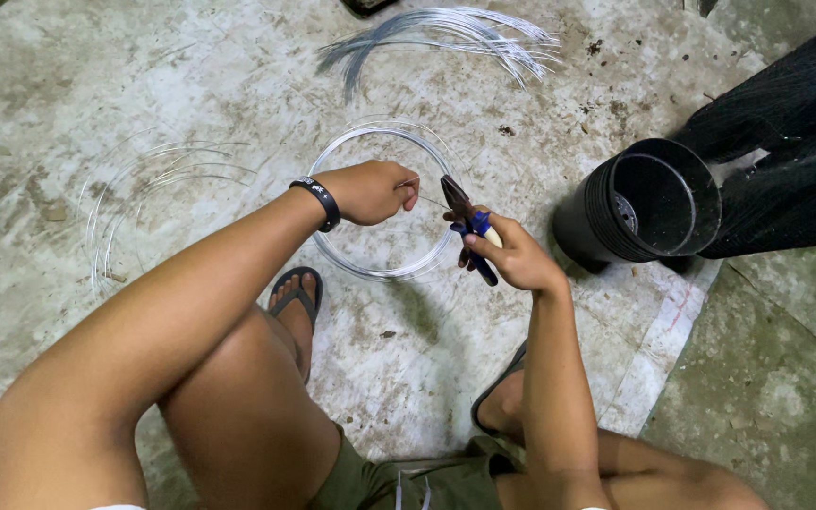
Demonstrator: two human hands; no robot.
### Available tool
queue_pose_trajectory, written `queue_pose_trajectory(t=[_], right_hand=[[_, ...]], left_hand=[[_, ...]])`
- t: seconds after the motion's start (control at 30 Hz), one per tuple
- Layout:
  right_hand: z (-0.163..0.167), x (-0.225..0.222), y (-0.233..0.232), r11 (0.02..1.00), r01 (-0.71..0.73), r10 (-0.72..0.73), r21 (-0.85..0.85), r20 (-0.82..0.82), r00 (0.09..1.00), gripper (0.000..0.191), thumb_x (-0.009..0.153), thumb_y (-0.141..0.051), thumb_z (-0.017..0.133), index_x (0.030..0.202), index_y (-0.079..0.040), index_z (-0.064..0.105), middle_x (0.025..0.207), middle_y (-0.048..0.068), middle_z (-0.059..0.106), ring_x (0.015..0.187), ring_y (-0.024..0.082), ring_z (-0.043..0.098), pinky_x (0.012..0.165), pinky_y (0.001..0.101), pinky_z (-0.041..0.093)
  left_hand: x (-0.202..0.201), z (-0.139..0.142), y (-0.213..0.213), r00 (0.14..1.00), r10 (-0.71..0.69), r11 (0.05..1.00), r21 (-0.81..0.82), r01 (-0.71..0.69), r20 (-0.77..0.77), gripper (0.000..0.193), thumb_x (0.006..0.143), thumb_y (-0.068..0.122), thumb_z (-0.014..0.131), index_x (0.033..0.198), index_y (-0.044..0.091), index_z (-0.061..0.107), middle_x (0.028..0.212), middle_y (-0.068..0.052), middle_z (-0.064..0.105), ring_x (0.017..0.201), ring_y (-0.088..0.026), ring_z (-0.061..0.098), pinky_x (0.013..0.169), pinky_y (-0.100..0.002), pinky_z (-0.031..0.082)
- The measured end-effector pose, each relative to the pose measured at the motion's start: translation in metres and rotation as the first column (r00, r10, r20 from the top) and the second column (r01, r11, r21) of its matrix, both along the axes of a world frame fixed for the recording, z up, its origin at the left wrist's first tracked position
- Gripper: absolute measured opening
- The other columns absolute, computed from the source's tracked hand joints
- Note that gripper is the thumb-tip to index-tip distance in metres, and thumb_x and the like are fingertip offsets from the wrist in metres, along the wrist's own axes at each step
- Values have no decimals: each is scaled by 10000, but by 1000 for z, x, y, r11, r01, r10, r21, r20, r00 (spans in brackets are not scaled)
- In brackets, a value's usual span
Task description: The person sits on the floor and repeatedly twists thin metal wires into small loops using their hands and a pair of pliers. They cut the twisted sections and place them aside, continuing the process with additional wire segments.
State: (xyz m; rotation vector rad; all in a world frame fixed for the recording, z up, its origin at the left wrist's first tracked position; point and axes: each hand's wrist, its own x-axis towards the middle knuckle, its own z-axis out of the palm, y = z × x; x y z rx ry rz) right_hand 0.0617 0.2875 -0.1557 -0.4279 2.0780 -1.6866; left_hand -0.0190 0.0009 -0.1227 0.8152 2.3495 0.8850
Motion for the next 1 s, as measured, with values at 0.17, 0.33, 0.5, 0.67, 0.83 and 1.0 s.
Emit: queue_pose_trajectory(t=[0.17,0.33,0.5,0.67,0.83,1.0], right_hand=[[1,-1,7,1000,-3,3,31,-16,1000,339,1026,-168,614,1323,-5,606,900,63,702,822,154,672,765,325,558],[11,1,11,998,63,-62,-15,52,997,363,1025,-167,565,1348,-5,593,872,84,703,817,182,687,766,340,564],[7,3,22,991,127,-120,-34,156,980,357,1048,-184,534,1340,4,615,851,116,697,801,203,679,762,363,557],[-9,5,28,993,116,-122,37,234,964,373,1031,-195,543,1348,-11,615,860,99,680,804,203,671,762,366,556],[-25,3,18,978,182,-203,101,269,942,340,1021,-187,567,1293,13,605,856,119,689,796,221,680,746,379,554],[-34,3,6,974,175,-206,142,249,946,357,1021,-206,553,1318,-22,630,834,121,688,771,215,665,721,364,542]], left_hand=[[-12,-1,-13,980,131,989,92,-118,-148,242,990,182,482,1080,25,643,1041,-229,709,1013,-382,661,884,-468,506],[-21,13,-64,975,198,980,25,-196,-99,311,1019,213,440,1036,56,708,997,-187,730,963,-337,676,883,-427,518],[-13,43,-124,940,307,950,-5,-312,-150,326,1038,246,458,996,79,735,894,-149,709,855,-272,643,829,-404,500],[7,66,-158,836,498,867,158,-473,-230,332,1072,247,447,988,55,705,849,-154,683,822,-290,638,799,-421,503],[16,87,-190,725,583,811,222,-541,-367,312,1080,216,452,976,47,693,819,-167,672,797,-310,648,768,-442,503],[2,97,-229,632,644,756,230,-613,-431,301,1098,199,453,946,38,657,801,-183,657,775,-320,646,741,-457,502]])
